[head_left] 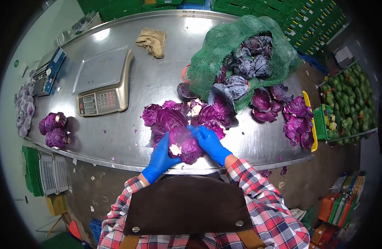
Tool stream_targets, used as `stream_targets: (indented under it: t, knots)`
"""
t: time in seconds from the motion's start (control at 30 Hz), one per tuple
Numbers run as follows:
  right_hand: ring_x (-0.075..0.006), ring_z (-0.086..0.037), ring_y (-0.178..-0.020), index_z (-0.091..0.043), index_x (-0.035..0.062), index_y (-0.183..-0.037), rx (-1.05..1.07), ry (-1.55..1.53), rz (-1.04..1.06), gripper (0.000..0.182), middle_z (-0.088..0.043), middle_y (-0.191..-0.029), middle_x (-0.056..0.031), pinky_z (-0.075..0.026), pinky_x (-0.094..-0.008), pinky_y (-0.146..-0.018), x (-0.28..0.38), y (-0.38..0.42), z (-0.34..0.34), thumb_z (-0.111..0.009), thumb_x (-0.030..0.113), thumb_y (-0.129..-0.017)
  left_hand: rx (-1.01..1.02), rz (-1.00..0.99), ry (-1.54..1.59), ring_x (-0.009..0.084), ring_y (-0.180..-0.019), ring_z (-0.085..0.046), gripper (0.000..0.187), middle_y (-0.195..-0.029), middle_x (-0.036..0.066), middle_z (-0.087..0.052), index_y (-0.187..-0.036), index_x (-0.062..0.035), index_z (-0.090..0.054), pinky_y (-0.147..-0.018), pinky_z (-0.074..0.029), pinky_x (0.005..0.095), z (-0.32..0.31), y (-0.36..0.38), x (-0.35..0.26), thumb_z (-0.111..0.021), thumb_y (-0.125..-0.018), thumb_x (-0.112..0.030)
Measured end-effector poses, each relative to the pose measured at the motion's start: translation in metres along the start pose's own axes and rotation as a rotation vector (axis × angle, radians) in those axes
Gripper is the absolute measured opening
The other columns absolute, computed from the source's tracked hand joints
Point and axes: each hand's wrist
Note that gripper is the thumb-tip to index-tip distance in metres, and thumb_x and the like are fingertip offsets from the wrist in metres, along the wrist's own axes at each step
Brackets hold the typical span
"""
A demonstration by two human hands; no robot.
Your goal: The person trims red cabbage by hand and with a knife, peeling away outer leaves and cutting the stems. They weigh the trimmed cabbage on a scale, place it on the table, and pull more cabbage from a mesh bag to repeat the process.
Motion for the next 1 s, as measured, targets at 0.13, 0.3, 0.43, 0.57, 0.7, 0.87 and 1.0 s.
stream_targets:
  t: [0.13,0.3,0.43,0.57,0.7,0.87,1.0]
  knots:
    - [-0.0218,-0.06,-0.094,-0.05,0.0106,-0.124,0.086,-0.227,-0.122,0.04,-0.061,-0.107,-0.0117,-0.053,-0.0337,-0.06,-0.002,-0.004,0.019,-0.055,0.028,-0.088,0.013,-0.099,-0.055,0.0342,-0.116,-0.046,0.102,-0.126,0.021,-0.045,-0.137,-0.0015,-0.023,-0.096,-0.039,0.0385,0.006,0.003,-0.01,-0.082,-0.057,-0.023]
    - [-0.0253,-0.06,-0.097,-0.043,0.0122,-0.131,0.268,0.316,0.449,0.051,-0.059,-0.112,-0.0158,-0.047,-0.0338,-0.085,0.035,0.009,0.018,-0.06,0.025,-0.085,0.047,-0.056,-0.121,0.0348,-0.117,-0.046,0.104,-0.127,0.021,-0.044,-0.137,-0.0016,-0.022,-0.097,-0.038,0.0392,0.004,0.003,-0.007,-0.082,-0.056,-0.023]
    - [-0.0234,-0.058,-0.101,-0.051,0.0104,-0.125,0.298,0.166,0.262,0.042,-0.061,-0.109,-0.0126,-0.042,-0.0329,-0.092,0.024,0.005,0.012,-0.058,0.024,-0.086,0.049,-0.094,-0.068,0.035,-0.118,-0.045,0.103,-0.127,0.022,-0.043,-0.137,-0.0012,-0.022,-0.098,-0.038,0.0395,0.004,0.001,-0.002,-0.082,-0.056,-0.023]
    - [-0.0202,-0.063,-0.078,-0.058,0.0068,-0.115,0.154,-0.182,-0.071,0.033,-0.064,-0.101,-0.0102,-0.051,-0.0302,-0.074,0.042,0.021,0.008,-0.058,0.024,-0.087,0.027,-0.085,-0.099,0.0358,-0.119,-0.043,0.103,-0.128,0.022,-0.042,-0.137,-0.0005,-0.022,-0.099,-0.036,0.0398,0.001,0.008,0.003,-0.082,-0.057,-0.021]
    - [-0.0076,-0.047,-0.04,-0.059,0.0068,-0.11,0.023,-0.594,-0.179,0.034,-0.062,-0.075,-0.0006,-0.039,-0.0231,-0.036,0.008,0.016,0.022,-0.06,0.031,-0.086,0.008,-0.131,-0.111,0.0356,-0.122,-0.04,0.105,-0.132,0.023,-0.038,-0.138,0.0002,-0.021,-0.1,-0.034,0.0392,-0.001,0.015,0.006,-0.083,-0.056,-0.021]
    - [-0.0101,-0.048,-0.042,-0.058,0.005,-0.1,0.026,-0.577,-0.142,0.031,-0.052,-0.063,-0.0006,-0.041,-0.0252,-0.039,0.018,0.034,0.011,-0.062,0.031,-0.085,0.205,-0.054,0.204,0.0312,-0.125,-0.036,0.103,-0.135,0.021,-0.034,-0.137,0.0,-0.023,-0.101,-0.033,0.0376,0.022,0.014,-0.034,-0.083,-0.059,-0.027]
    - [-0.0122,-0.049,-0.042,-0.055,0.0053,-0.091,0.126,-0.446,-0.225,0.033,-0.051,-0.057,-0.0032,-0.041,-0.0258,-0.04,0.037,0.046,0.003,-0.06,0.037,-0.085,-0.017,0.493,0.274,0.0299,-0.12,-0.041,0.095,-0.131,0.022,-0.036,-0.135,0.0023,-0.027,-0.099,-0.036,0.0361,0.003,0.01,-0.019,-0.078,-0.066,-0.038]
Point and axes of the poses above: each hand's wrist, its own y-axis away from the middle knuckle, its own z-axis out of the back of the hand, x = y × z
